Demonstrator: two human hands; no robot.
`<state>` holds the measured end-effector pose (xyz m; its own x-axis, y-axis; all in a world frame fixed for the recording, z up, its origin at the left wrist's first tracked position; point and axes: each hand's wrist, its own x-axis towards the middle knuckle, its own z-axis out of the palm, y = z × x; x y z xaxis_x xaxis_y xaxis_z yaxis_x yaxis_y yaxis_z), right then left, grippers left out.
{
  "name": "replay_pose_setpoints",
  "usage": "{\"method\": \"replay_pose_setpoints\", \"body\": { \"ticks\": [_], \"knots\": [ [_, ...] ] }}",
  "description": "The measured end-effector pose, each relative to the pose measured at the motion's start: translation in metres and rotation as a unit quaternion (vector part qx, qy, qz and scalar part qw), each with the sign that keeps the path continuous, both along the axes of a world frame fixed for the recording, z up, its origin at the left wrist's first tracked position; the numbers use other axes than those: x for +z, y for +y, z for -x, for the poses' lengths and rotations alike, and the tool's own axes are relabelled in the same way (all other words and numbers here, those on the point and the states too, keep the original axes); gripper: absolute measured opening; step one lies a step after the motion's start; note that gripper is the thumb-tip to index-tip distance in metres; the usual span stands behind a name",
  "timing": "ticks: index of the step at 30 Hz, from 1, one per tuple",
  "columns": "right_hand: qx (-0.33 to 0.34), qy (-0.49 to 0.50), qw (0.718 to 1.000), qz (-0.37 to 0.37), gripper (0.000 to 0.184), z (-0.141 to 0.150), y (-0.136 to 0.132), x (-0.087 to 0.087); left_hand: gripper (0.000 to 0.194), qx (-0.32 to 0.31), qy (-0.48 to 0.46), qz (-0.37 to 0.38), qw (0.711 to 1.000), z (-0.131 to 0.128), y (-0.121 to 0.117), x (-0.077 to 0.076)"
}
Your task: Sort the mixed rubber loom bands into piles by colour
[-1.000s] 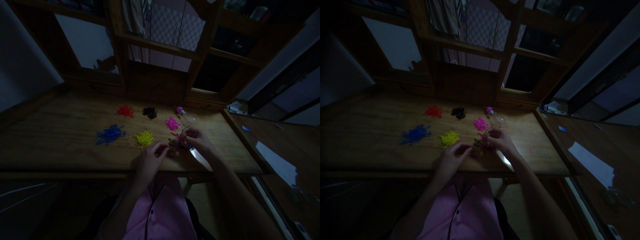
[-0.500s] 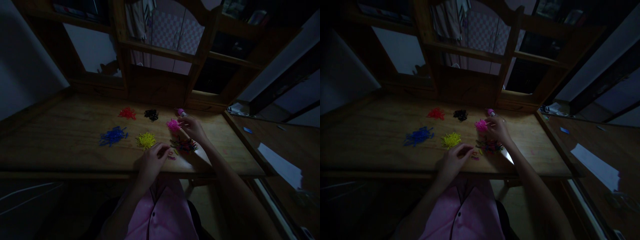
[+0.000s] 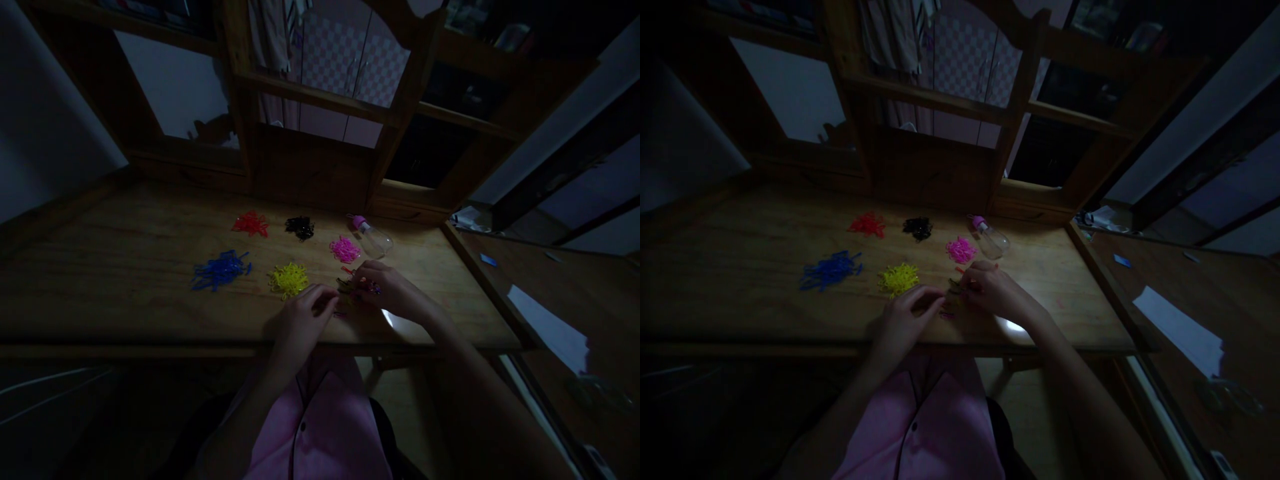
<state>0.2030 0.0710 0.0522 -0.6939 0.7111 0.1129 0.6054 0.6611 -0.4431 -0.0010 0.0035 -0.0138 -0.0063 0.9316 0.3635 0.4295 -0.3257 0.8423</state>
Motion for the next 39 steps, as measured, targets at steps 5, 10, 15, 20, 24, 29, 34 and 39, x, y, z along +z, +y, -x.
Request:
{"method": "replay_pose_setpoints", "body": {
  "ticks": [5,10,15,20,24,29,34,39],
  "knots": [
    [-0.002,-0.016,1.0,-0.004,0.021,0.009,0.006,-0.012,0.007,-0.007,-0.002,0.005,1.0,0.001,0.0,0.0],
    [-0.013,0.016,1.0,-0.004,0.02,0.004,0.012,-0.01,0.008,-0.004,-0.01,0.01,1.0,0.0,0.0,-0.002],
    [-0.049,0.02,0.999,-0.013,0.018,-0.003,0.021,-0.005,0.007,0.001,-0.01,0.002,1.0,0.0,0.0,-0.002],
    [-0.035,0.004,0.999,-0.015,0.013,0.002,0.026,-0.005,0.006,0.002,-0.005,-0.007,1.0,0.0,0.0,-0.002],
    [-0.049,0.005,0.999,-0.02,0.009,0.003,0.024,-0.004,0.008,0.001,-0.006,-0.01,1.0,0.0,-0.001,-0.003],
    [-0.096,-0.055,0.994,-0.007,0.004,0.001,0.024,-0.009,0.008,0.005,0.0,-0.006,1.0,0.0,-0.001,-0.001],
    [-0.126,-0.05,0.991,0.006,0.009,0.008,0.024,-0.017,0.007,0.002,-0.005,0.0,1.0,0.0,-0.001,-0.001],
    [-0.157,-0.091,0.983,-0.008,0.009,0.017,0.025,-0.019,0.007,0.003,-0.004,0.002,1.0,0.0,-0.001,0.0]
  ]
}}
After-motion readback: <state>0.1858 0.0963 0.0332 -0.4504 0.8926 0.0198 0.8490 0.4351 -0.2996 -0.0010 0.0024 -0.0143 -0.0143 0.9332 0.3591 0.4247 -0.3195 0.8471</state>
